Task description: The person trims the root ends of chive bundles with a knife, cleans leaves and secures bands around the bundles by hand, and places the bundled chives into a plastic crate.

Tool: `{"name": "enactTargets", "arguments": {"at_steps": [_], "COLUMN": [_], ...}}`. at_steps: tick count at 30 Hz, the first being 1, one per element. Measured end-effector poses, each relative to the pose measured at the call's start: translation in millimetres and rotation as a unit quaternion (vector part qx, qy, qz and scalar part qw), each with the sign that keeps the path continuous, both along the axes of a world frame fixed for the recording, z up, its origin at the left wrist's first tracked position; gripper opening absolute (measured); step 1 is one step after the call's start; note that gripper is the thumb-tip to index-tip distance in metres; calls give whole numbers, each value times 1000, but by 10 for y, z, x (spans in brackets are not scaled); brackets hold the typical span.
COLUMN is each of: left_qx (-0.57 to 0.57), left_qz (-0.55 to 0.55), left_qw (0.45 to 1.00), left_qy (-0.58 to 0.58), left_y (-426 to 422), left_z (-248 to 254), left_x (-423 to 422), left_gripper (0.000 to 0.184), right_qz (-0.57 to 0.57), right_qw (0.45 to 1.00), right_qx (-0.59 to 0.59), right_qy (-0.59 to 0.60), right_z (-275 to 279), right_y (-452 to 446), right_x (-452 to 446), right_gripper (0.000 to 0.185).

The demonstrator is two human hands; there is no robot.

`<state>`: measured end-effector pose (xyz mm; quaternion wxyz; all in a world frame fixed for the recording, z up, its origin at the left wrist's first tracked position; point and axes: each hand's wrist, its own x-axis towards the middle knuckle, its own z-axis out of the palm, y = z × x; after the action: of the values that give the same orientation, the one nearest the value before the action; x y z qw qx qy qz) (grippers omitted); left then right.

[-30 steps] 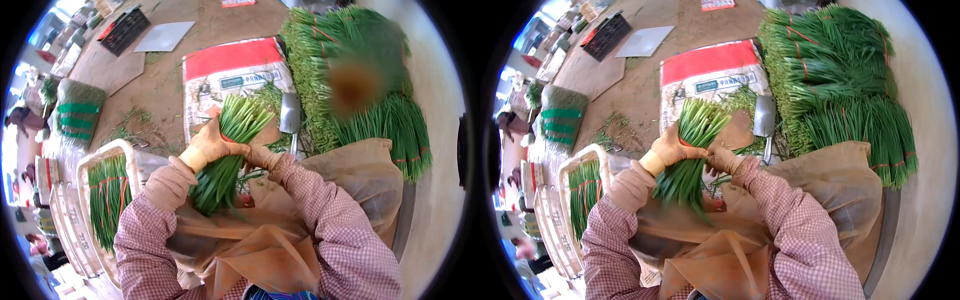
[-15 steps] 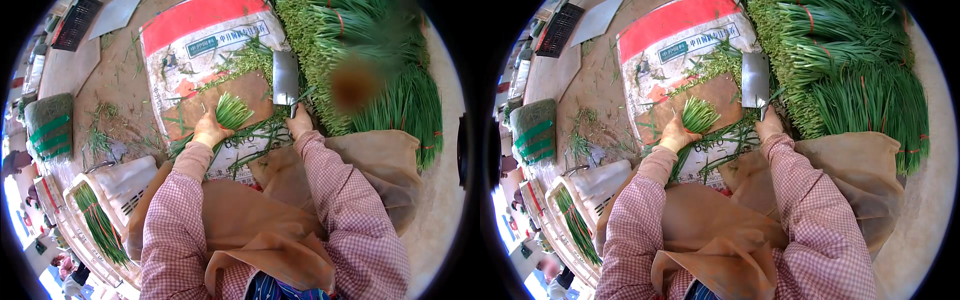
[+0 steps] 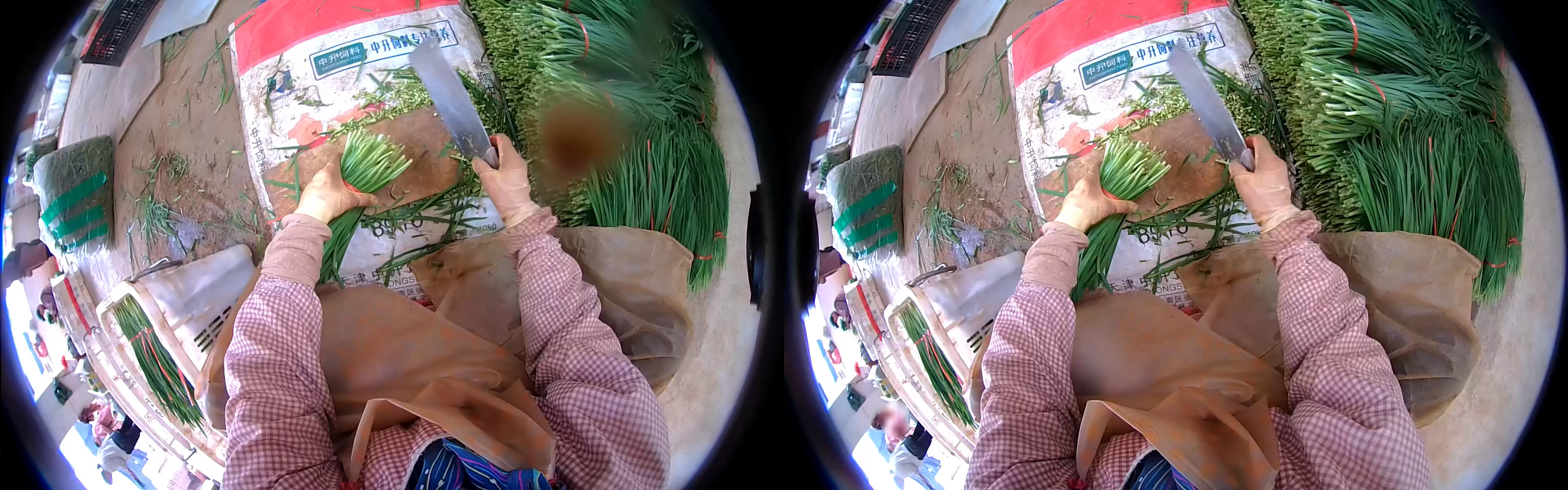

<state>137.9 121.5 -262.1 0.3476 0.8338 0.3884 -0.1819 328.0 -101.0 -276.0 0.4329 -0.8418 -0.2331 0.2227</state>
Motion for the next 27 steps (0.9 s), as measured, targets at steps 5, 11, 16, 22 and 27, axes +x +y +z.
{"name": "enactTargets", "arguments": {"at_steps": [5,11,16,22,27], "left_qx": [-11,-47,39,183,130], "left_qz": [5,-22,-30,-31,0], "left_qw": [1000,998,996,979,984], "left_qy": [-26,22,69,86,124], "left_y": [-81,-95,-265,-563,-490], "left_z": [7,-173,-121,-269,-295], "left_x": [47,59,208,353,438], "left_gripper": [101,114,127,129,113], "right_qz": [227,58,86,124,158], "right_qw": [956,992,991,975,963], "right_qx": [-155,-102,-103,-107,-109], "right_qy": [-105,52,-5,-149,-191], "right_z": [-119,-197,6,238,307], "right_y": [-39,-87,-78,-95,-137], "right_x": [-571,-346,-318,-591,-578], "right_gripper": [17,21,21,20,15]}}
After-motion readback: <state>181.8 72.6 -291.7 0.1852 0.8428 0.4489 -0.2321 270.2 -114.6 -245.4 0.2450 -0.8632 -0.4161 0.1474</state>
